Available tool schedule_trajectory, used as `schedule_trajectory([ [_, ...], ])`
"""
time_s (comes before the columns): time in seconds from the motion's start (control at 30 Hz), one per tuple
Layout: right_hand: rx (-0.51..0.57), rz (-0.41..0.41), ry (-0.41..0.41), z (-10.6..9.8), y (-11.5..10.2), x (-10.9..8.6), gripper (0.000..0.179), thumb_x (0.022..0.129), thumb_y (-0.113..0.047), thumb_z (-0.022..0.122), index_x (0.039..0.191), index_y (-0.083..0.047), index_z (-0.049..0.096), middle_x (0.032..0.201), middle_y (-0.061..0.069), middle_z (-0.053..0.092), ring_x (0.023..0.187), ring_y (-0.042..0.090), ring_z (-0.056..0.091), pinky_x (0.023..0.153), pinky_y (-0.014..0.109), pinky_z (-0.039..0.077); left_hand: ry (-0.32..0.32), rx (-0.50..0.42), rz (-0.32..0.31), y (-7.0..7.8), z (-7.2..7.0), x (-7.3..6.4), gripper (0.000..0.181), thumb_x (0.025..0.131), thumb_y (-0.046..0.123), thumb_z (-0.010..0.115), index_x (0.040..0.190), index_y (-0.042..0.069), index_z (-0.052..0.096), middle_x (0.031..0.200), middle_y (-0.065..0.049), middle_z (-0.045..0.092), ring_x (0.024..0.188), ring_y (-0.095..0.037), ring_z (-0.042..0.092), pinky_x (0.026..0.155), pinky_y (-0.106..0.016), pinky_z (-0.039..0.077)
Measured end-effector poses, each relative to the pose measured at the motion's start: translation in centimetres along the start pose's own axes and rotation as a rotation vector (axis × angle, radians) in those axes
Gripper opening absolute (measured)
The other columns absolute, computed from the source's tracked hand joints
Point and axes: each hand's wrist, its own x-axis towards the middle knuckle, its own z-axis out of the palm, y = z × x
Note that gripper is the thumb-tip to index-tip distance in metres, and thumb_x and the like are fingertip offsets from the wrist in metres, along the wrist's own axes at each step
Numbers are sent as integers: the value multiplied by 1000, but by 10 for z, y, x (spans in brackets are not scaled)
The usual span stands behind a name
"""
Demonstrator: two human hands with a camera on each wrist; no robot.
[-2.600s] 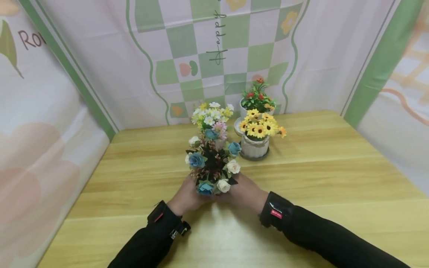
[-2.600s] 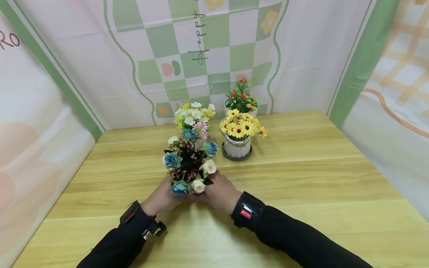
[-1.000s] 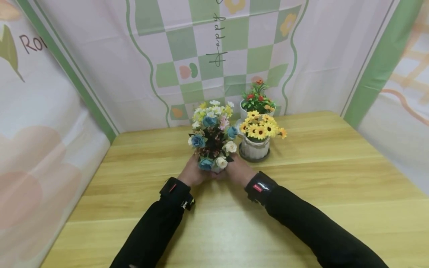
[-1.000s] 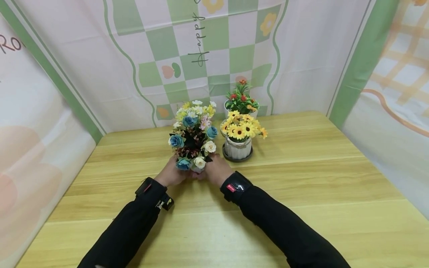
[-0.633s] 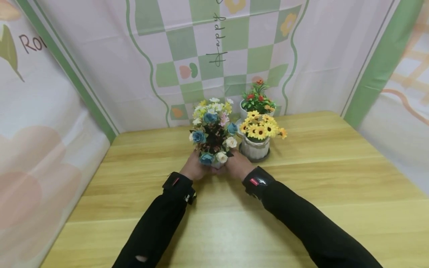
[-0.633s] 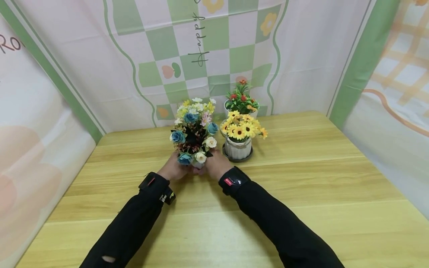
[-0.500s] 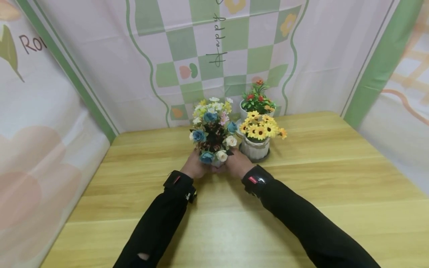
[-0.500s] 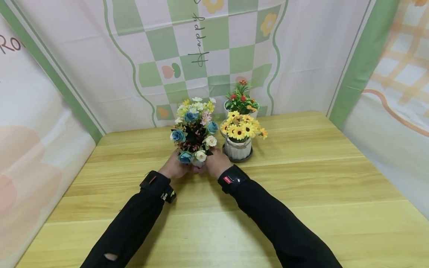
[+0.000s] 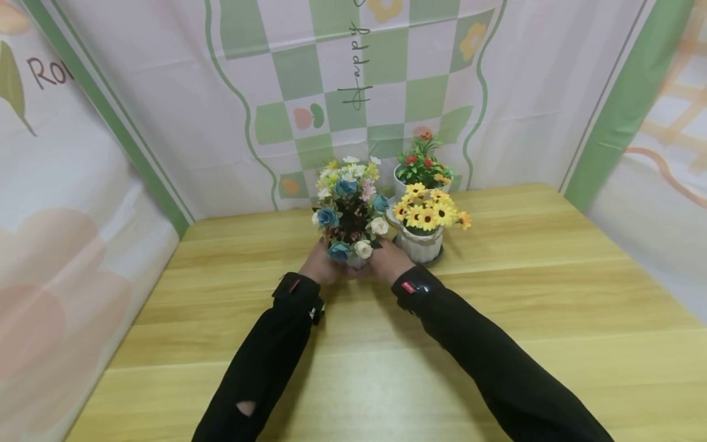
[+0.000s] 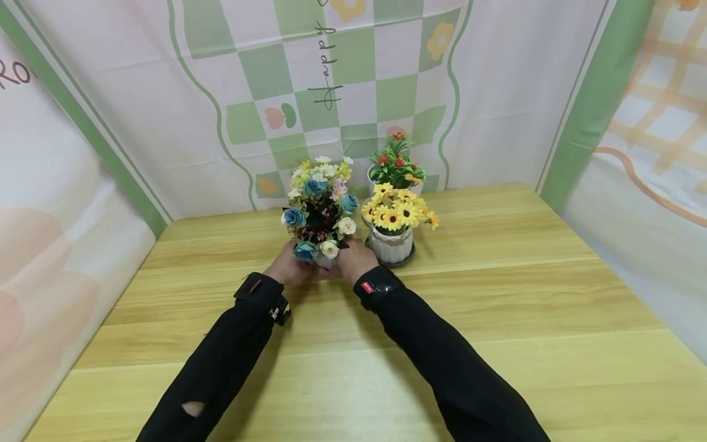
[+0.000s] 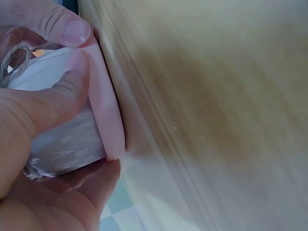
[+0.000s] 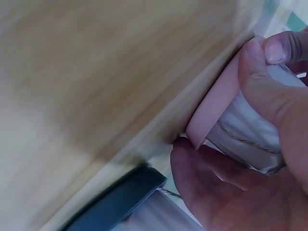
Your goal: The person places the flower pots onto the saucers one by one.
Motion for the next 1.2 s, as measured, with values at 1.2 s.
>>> schedule_trajectory([
  [1.2,4,162,-257,-5,7,14,31,95,-29,79,109,-1,80,117,24,77,116,44,69,105,51,56,-46,106,8,-14,-3,15,69,86,27,85,146,5,59,148,-19,61,139,-36,57,120,-48,45],
])
